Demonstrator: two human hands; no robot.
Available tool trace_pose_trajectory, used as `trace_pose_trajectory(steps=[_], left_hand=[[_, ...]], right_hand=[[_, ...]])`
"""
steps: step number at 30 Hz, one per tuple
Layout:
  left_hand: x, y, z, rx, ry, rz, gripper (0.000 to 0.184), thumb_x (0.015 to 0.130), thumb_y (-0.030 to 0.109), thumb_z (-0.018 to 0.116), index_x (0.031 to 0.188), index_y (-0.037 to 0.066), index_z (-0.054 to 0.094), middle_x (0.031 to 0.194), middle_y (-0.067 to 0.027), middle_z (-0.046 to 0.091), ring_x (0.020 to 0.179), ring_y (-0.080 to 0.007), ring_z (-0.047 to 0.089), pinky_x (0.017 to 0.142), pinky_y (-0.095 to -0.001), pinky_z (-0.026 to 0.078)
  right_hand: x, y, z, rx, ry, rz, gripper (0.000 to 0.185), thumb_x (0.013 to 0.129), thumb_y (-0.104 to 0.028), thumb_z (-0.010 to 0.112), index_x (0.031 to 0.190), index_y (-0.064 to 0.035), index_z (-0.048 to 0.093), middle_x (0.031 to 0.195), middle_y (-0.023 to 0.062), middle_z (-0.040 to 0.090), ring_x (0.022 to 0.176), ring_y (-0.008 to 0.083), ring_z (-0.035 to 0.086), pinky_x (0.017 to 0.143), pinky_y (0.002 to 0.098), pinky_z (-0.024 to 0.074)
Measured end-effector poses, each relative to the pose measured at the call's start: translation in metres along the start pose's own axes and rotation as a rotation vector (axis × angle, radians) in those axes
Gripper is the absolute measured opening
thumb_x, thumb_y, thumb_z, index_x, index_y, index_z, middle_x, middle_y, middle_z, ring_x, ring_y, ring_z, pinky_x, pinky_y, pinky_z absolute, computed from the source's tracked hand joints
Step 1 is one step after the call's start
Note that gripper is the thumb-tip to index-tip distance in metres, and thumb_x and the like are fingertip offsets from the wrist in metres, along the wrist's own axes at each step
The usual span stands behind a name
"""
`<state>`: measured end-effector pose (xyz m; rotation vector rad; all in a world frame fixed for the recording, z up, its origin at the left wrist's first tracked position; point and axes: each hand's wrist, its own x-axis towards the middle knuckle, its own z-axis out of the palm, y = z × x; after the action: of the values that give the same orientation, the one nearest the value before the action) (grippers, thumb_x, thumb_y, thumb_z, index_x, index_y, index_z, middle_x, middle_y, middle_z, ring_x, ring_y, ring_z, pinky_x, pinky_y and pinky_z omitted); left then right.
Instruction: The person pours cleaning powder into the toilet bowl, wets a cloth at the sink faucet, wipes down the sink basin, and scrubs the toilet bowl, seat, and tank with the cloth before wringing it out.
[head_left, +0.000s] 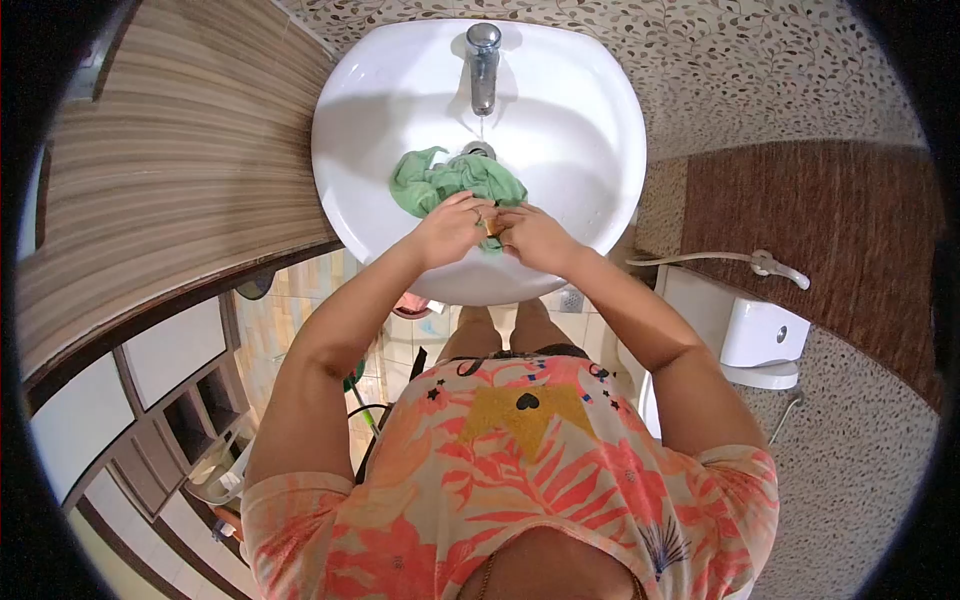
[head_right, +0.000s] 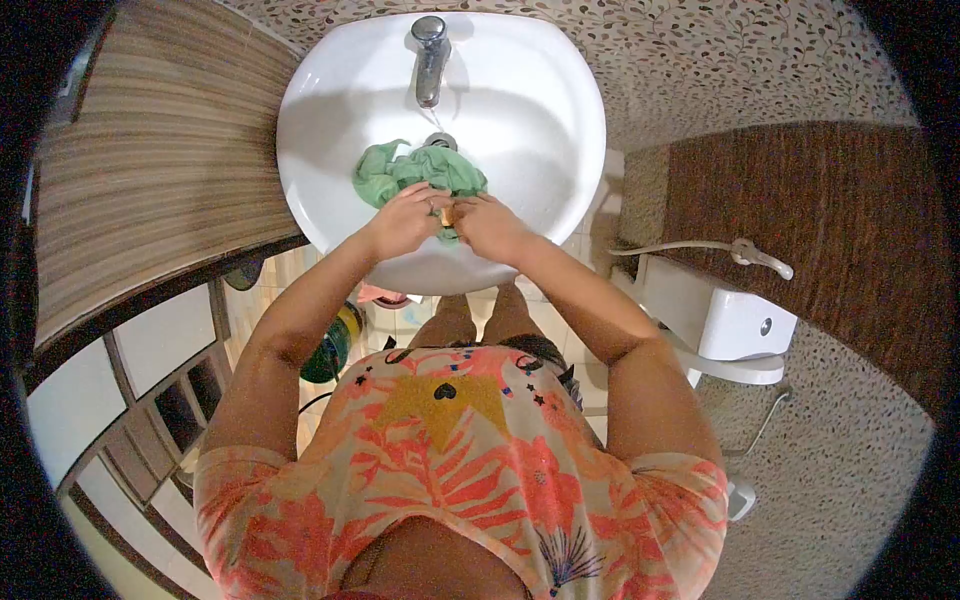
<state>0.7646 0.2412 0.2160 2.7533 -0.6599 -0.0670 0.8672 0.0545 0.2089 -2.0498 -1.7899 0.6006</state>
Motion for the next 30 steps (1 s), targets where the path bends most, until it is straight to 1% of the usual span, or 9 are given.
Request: trace_pose_trajectory(steps=[6,13,15,16,18,22,25,27,30], left_hand=[[-0.005,0.019,-0.063,-0.59,0.043,-0.345,0.009,0.083,0.013,0.055,0.09,0.008,0.058,0.084,-0.0121,0.062,0.09,-0.0237,0.058,0.103,-0.0428,0.03],[0.011,-0.017,-0.085,-0.666,0.064,-0.591,0.026,0.082,0.021,0.06,0.102,0.005,0.055,0.093,-0.0131,0.06,0.087,-0.0277,0.058,0.093,-0.0425,0.037],[0.013,-0.05,-0.033,-0.251,0.541,-0.762,0.043,0.082,0.03,0.059,0.118,0.008,0.051,0.104,-0.0174,0.06,0.103,-0.0344,0.052,0.094,-0.0405,0.037],[0.015,-0.058,-0.023,-0.245,0.538,-0.755,0.043,0.082,0.03,0.059,0.118,0.008,0.051,0.104,-0.0174,0.06,0.103,-0.0344,0.052,0.094,-0.0405,0.037],[0.023,-0.071,-0.003,-0.544,0.304,-1.468,0.056,0.085,0.044,0.051,0.128,0.009,0.045,0.12,-0.0195,0.052,0.115,-0.0379,0.044,0.097,-0.0405,0.036],[0.014,-0.074,0.059,-1.35,0.719,-1.246,0.057,0.089,0.049,0.043,0.124,0.004,0.046,0.119,-0.0169,0.053,0.11,-0.0404,0.047,0.094,-0.0403,0.039],[0.015,-0.037,0.004,-2.017,0.827,-1.498,0.057,0.089,0.052,0.039,0.121,0.005,0.048,0.116,-0.0153,0.054,0.109,-0.0387,0.049,0.095,-0.0453,0.039],[-0.006,-0.045,-0.009,-2.376,0.912,-1.234,0.05,0.092,0.048,0.036,0.119,0.008,0.049,0.115,-0.0153,0.054,0.105,-0.0382,0.052,0.092,-0.0531,0.04],[-0.016,-0.062,0.037,-2.362,0.897,-0.829,0.044,0.091,0.04,0.041,0.117,0.006,0.049,0.112,-0.015,0.055,0.103,-0.0334,0.055,0.089,-0.0497,0.044]], right_hand=[[-0.027,-0.016,-0.068,0.528,-0.1,0.285,0.031,0.078,-0.026,0.067,0.099,-0.0092,0.054,0.092,0.0074,0.06,0.103,0.023,0.055,0.107,0.0457,0.0177],[0.012,0.032,-0.098,0.492,-0.246,0.399,0.047,0.075,-0.038,0.069,0.109,-0.0082,0.055,0.109,0.0095,0.056,0.105,0.0281,0.052,0.098,0.0426,0.0347],[0.031,0.051,-0.061,0.256,0.411,0.571,0.056,0.074,-0.046,0.067,0.115,-0.0095,0.055,0.119,0.0182,0.049,0.109,0.0352,0.048,0.092,0.0422,0.0405],[0.043,0.052,-0.046,0.258,0.421,0.572,0.056,0.074,-0.046,0.067,0.115,-0.0095,0.055,0.119,0.0182,0.049,0.109,0.0352,0.048,0.092,0.0422,0.0405],[0.079,0.049,-0.017,0.425,0.52,1.063,0.068,0.075,-0.055,0.06,0.124,-0.0097,0.049,0.123,0.0208,0.044,0.116,0.0363,0.042,0.093,0.0488,0.0378],[0.126,-0.012,0.01,0.644,0.352,1.217,0.073,0.076,-0.053,0.059,0.123,0.0016,0.042,0.121,0.0232,0.05,0.113,0.0362,0.049,0.09,0.0461,0.0404],[0.144,-0.024,0.031,1.062,0.59,1.003,0.051,0.08,-0.042,0.06,0.102,0.0046,0.056,0.095,0.0178,0.063,0.088,0.0317,0.061,0.085,0.0369,0.0426],[0.131,-0.059,0.001,1.366,0.469,0.567,0.049,0.085,-0.04,0.057,0.087,0.0081,0.06,0.084,0.0142,0.064,0.079,0.0259,0.061,0.079,0.0362,0.0456],[0.12,-0.062,-0.023,1.425,0.262,0.437,0.046,0.087,-0.039,0.056,0.084,0.0064,0.063,0.079,0.0107,0.062,0.077,0.0195,0.058,0.072,0.0341,0.0467]])
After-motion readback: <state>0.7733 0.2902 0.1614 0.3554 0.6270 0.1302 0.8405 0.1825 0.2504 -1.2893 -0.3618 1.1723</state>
